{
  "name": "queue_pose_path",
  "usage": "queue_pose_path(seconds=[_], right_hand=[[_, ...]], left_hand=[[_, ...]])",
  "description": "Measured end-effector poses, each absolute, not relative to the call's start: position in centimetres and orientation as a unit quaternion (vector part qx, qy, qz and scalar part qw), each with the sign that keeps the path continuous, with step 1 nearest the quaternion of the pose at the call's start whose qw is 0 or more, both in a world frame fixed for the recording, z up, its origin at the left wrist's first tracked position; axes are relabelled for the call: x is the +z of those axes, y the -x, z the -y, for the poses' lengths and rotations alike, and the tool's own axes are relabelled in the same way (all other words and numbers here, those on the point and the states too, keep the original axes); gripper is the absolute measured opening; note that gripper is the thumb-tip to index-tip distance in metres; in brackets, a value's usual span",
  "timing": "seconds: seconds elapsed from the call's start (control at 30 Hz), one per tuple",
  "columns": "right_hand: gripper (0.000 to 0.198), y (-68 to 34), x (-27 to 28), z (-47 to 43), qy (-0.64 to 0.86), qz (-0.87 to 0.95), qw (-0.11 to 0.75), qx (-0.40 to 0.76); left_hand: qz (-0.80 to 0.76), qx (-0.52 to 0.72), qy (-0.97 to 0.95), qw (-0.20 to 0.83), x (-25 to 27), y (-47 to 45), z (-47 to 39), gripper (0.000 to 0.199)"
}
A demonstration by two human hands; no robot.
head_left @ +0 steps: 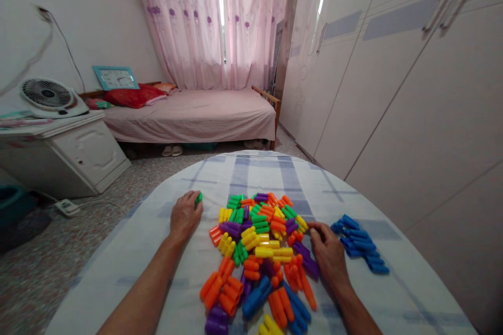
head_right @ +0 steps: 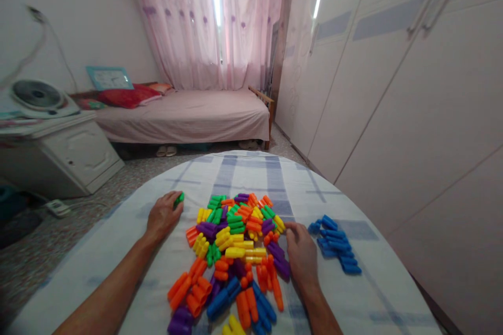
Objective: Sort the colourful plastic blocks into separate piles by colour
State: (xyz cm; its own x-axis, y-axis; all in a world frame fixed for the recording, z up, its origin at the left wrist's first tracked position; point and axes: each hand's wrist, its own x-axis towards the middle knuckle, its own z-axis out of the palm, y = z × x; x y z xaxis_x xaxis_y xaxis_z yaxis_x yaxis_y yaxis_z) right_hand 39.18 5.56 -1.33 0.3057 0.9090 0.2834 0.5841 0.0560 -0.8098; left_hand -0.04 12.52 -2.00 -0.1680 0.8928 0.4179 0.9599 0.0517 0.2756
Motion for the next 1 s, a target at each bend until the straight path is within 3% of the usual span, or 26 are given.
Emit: queue_pose_path(seconds=[0.13,0.23,0.33,0.5,0.77,1.0], right_hand=[[0.034,-39.2,-1.3,-5.5,0.669,0.565,0.452,0.172],[0.034,-39.2,-1.2,-5.5,0.673,0.563,0.449,0.167],[0.035,-39.2,-1.2,-5.5,0.673,0.563,0.450,0.164],[0.034,-39.3,-1.3,-5.6,0.671,0.566,0.449,0.166],[0.032,-39.5,-2.0,-5.8,0.658,0.576,0.453,0.172],[0.031,-39.6,-2.5,-5.9,0.648,0.577,0.464,0.176]], left_hand=[[0.719,-0.295,0.623,0.088,-1.3,-1.3,-12.6,0.042],[0.672,-0.332,0.661,0.030,0.3,-3.8,-13.1,0.038],[0.657,-0.269,0.702,-0.051,1.6,-7.0,-13.7,0.040],[0.708,-0.197,0.673,-0.078,1.8,-10.4,-14.3,0.048],[0.715,-0.237,0.657,-0.032,3.0,-9.6,-12.9,0.037],[0.742,-0.230,0.621,0.099,2.2,-2.5,-10.9,0.037]])
